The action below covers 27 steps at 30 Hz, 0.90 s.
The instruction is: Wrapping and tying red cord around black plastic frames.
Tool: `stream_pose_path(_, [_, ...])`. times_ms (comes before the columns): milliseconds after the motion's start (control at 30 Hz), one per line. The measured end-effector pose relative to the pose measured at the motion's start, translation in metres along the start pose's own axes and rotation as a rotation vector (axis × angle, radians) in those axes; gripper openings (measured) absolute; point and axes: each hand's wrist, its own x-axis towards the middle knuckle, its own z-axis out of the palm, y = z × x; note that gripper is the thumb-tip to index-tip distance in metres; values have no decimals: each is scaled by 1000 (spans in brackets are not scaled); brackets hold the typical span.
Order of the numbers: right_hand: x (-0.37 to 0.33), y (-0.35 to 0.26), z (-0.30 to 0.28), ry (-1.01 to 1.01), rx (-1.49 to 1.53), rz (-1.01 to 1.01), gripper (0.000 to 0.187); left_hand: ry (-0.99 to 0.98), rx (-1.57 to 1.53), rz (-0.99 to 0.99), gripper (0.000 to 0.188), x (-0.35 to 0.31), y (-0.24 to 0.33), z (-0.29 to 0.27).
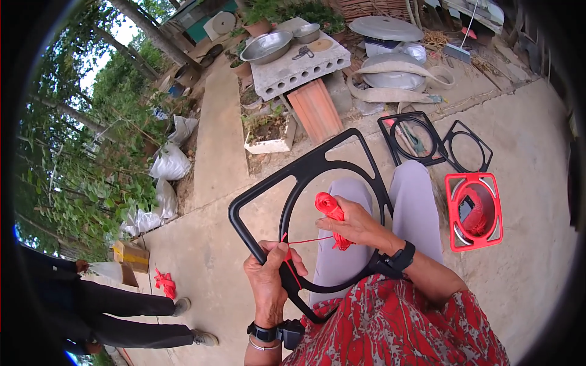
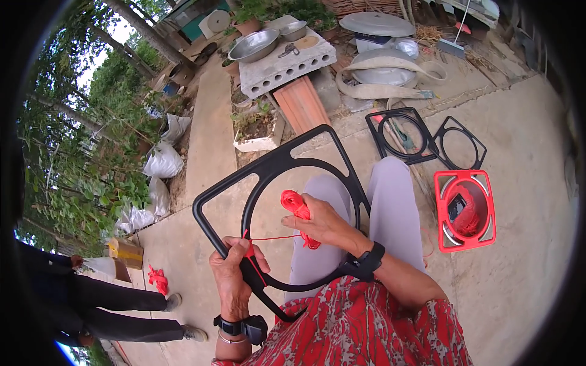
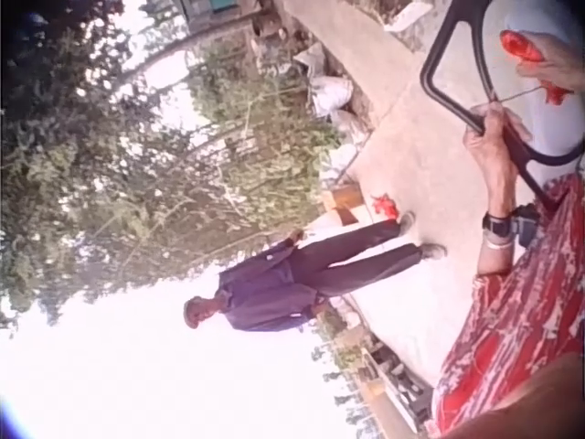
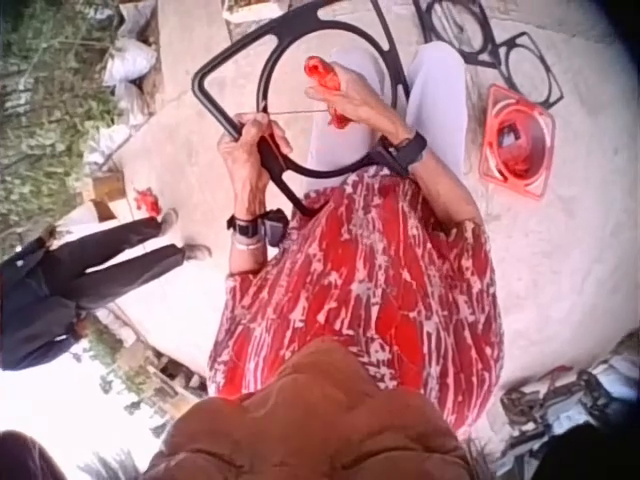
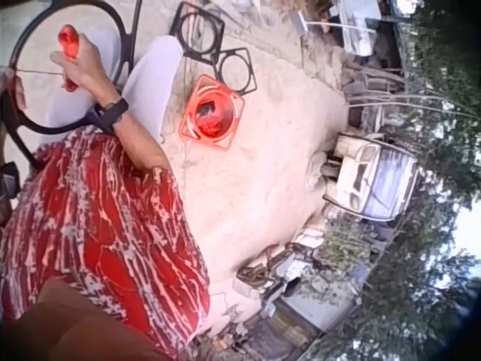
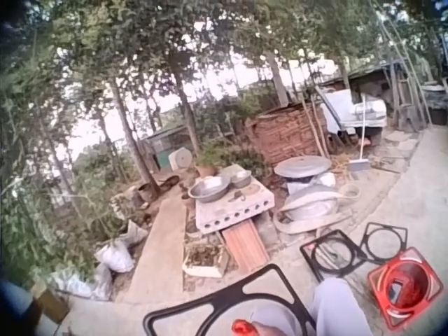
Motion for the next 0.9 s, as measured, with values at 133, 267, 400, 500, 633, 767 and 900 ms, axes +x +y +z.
stream_pose_path(133, [-6,13,-8,-45,745,353,27,33,-67,-18,13,5,-3,-6])
stream_pose_path(267, [-16,45,-9,-118,847,529,26,21,-79,-14,13,6,-6,-11])
stream_pose_path(400, [-32,32,1,-352,902,422,30,31,-141,-10,13,5,-8,-19])
stream_pose_path(500, [-22,23,-10,-374,650,351,31,-27,-158,-11,13,1,-5,-14])
stream_pose_path(633, [18,-6,6,-312,510,260,36,-144,-132,-28,12,-9,7,2])
stream_pose_path(767, [30,-34,29,-234,609,119,38,-188,-166,-29,9,-4,5,5])
stream_pose_path(900, [24,-44,45,-168,756,63,38,-182,-160,-39,8,-3,4,1])
